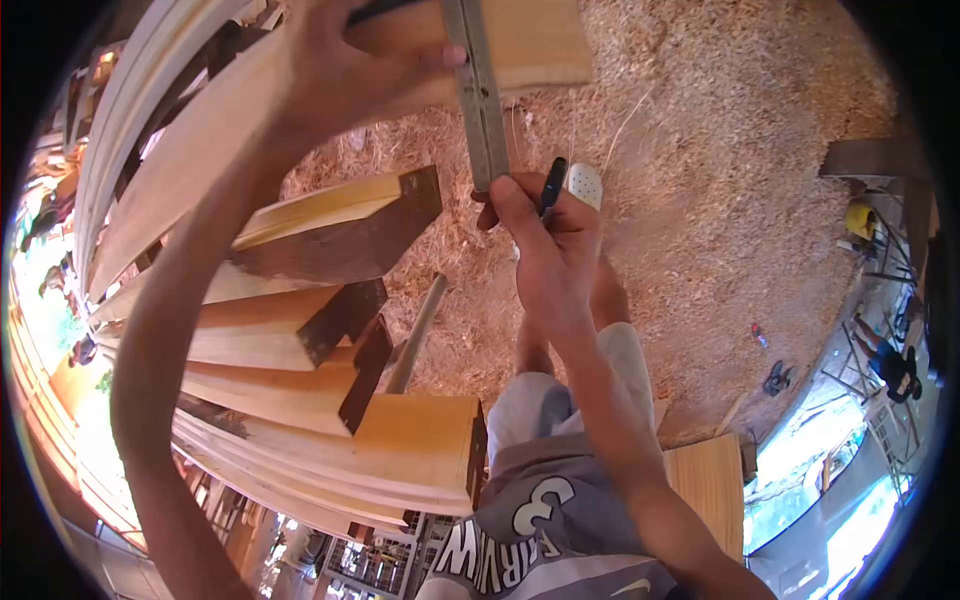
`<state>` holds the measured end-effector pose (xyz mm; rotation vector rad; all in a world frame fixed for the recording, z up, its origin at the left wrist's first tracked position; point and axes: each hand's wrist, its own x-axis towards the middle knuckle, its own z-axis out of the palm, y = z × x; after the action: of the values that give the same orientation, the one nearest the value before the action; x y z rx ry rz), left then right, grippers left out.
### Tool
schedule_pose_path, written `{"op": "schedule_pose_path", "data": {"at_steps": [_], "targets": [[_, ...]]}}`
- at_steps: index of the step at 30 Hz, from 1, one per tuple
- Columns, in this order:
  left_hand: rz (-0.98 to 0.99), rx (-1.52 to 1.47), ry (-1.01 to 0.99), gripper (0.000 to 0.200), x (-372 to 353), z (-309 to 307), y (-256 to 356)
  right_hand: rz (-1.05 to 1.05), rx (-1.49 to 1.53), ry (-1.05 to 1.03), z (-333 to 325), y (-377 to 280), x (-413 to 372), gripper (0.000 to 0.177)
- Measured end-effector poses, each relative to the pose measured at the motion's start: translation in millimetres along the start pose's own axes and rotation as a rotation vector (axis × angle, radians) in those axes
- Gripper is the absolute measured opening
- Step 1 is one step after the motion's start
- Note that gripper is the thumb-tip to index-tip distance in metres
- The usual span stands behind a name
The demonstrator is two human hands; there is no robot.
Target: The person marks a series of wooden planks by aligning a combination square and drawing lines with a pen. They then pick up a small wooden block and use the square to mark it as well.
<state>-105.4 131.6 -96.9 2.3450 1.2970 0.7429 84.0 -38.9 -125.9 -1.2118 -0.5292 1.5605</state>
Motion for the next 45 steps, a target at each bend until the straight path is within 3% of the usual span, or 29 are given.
{"op": "schedule_pose_path", "data": {"at_steps": [3, 8, 11, 14, 17, 23, 25, 26, 28, 35, 37, 38, 40, 45], "targets": [[0.151, 0.056, -0.012, 0.06, 0.4, 0.8, -7.3, -0.139, 0.018, 0.029, 1.4, 10.0, -1.5, 0.017], [0.151, 0.124, -0.017, 0.055, 0.5, -2.8, -7.4, -0.221, 0.006, -0.008, 0.4, 12.3, -0.9, 0.009], [0.039, -0.04, -0.038, 0.052, -0.5, 0.4, -5.6, -0.241, 0.045, -0.013, -2.5, 15.2, 1.3, 0.008], [0.051, 0.063, -0.081, 0.05, 1.5, -0.6, 7.9, -0.216, 0.044, -0.032, -0.7, 12.1, -3.8, 0.008], [0.08, 0.161, 0.024, 0.049, -3.8, 9.7, 30.6, -0.241, 0.054, 0.005, 0.8, 15.5, -3.7, 0.009], [0.11, 0.002, -0.055, 0.051, 4.5, -3.1, -24.3, -0.272, -0.01, 0.018, 0.7, 13.8, -5.3, 0.011], [-0.129, -0.38, -0.076, 0.05, 14.8, -8.7, -38.4, -0.26, -0.042, 0.034, 1.3, 13.0, -4.6, 0.012], [-0.129, -0.38, -0.074, 0.05, 8.4, -9.0, -43.5, -0.276, -0.025, 0.044, 1.6, 15.3, -4.1, 0.012], [0.198, 0.094, -0.06, 0.05, 1.4, -2.4, -8.6, -0.294, -0.01, 0.051, 1.5, 15.0, -3.1, 0.012], [0.242, 0.059, -0.024, 0.05, 2.6, -0.3, 2.4, -0.332, -0.055, 0.051, -1.2, 14.6, -2.7, 0.01], [-0.019, 0.008, -0.114, 0.05, 4.2, -8.2, 35.1, -0.318, -0.066, 0.042, -0.8, 14.2, -3.1, 0.01], [-0.019, 0.008, -0.115, 0.05, 4.1, -4.9, 21.7, -0.323, -0.049, 0.044, -0.1, 14.4, -3.0, 0.01], [0.225, 0.012, -0.019, 0.051, 4.7, 5.0, -10.6, -0.326, -0.032, 0.046, 0.8, 14.9, -3.6, 0.009], [0.18, -0.006, -0.035, 0.054, 4.0, 4.0, -14.7, -0.31, -0.003, 0.045, 0.4, 14.8, -3.7, 0.008]]}}
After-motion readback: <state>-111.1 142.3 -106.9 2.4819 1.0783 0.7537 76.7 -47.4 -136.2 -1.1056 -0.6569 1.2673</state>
